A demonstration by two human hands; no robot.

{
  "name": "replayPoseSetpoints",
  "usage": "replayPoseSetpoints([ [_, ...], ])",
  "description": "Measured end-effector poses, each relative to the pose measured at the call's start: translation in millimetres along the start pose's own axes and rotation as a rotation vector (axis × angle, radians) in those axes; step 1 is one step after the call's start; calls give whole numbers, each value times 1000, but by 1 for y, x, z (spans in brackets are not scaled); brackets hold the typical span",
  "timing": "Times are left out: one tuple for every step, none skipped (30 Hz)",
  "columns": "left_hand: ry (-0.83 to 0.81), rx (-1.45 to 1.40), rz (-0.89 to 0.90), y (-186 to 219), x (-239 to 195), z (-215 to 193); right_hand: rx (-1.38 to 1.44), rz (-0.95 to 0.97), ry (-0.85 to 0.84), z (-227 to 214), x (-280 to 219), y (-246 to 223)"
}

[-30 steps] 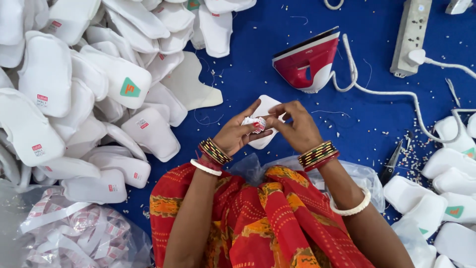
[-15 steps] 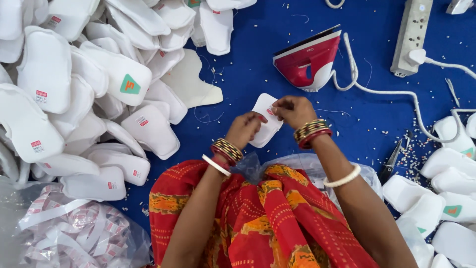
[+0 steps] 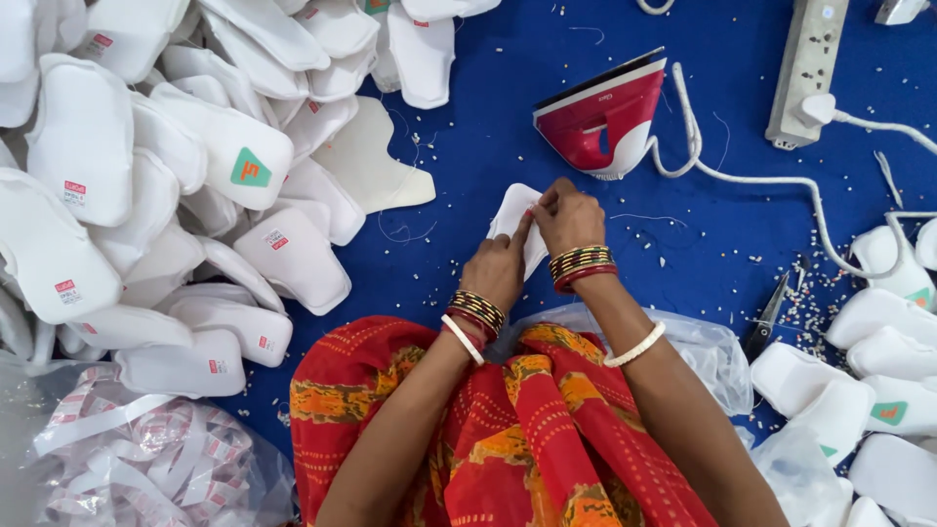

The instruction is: Using an iron to press labels onto white fabric shoe components while sitting on the floor.

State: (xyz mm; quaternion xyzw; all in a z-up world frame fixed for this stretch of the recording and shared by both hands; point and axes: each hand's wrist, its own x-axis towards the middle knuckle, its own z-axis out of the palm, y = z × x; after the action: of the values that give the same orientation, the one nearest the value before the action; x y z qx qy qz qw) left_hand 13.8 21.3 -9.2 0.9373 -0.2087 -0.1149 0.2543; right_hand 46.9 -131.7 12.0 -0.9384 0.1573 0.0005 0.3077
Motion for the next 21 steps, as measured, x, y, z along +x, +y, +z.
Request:
replayPoseSetpoints([
  [11, 33, 9, -1, 0, 2, -24, 0, 7, -4, -1, 0],
  [22, 66, 19, -2, 0, 5, -48, -1, 15, -8, -3, 0],
  [22, 64, 19, -2, 0, 6, -50, 0, 15, -14, -7, 7],
  [22, 77, 16, -1, 0, 6, 12, 61, 122, -21, -11, 14],
  [25, 90, 11, -1, 0, 6, 73, 117, 229, -28, -14, 21],
  [28, 87, 10, 2, 1, 1, 71, 113, 229, -36, -12, 21],
  [5, 86, -6, 5, 2, -4, 95, -11, 396, -44, -10, 22],
  [-19, 85, -23, 8, 3, -9, 120, -137, 562, -52, -8, 23],
  [-20, 84, -23, 8, 2, -9, 118, -137, 561, -56, 3, 29],
  [-41, 67, -34, 9, 0, -10, -23, -295, 556, -59, 15, 34],
  [-54, 52, -45, 9, 1, -12, -161, -460, 547, -63, 30, 37],
  [-47, 51, -45, 8, 2, -10, -161, -465, 550, -75, 37, 28],
  [-42, 46, -44, 7, 2, -8, 181, -315, 305, -85, 44, 19],
  [-37, 41, -44, 5, 2, -5, 512, -159, 46, -96, 50, 9],
  [-33, 41, -48, 5, 2, -7, 513, -163, 42, -108, 49, -8],
  [-30, 51, -42, 4, 3, -9, 282, -138, 74, -120, 48, -25],
  [-34, 56, -36, 5, 0, -9, 47, -106, 101, -132, 44, -40],
  [-38, 52, -41, 4, -4, -7, 44, -105, 94, -130, 35, -45],
  [-22, 52, -27, 4, -3, -6, -167, -167, 21, -132, 29, -50],
  [-6, 52, -14, 5, -2, -6, -378, -227, -54, -134, 24, -56],
  [-5, 50, -12, 5, -1, -5, -381, -227, -52, -130, 17, -59],
])
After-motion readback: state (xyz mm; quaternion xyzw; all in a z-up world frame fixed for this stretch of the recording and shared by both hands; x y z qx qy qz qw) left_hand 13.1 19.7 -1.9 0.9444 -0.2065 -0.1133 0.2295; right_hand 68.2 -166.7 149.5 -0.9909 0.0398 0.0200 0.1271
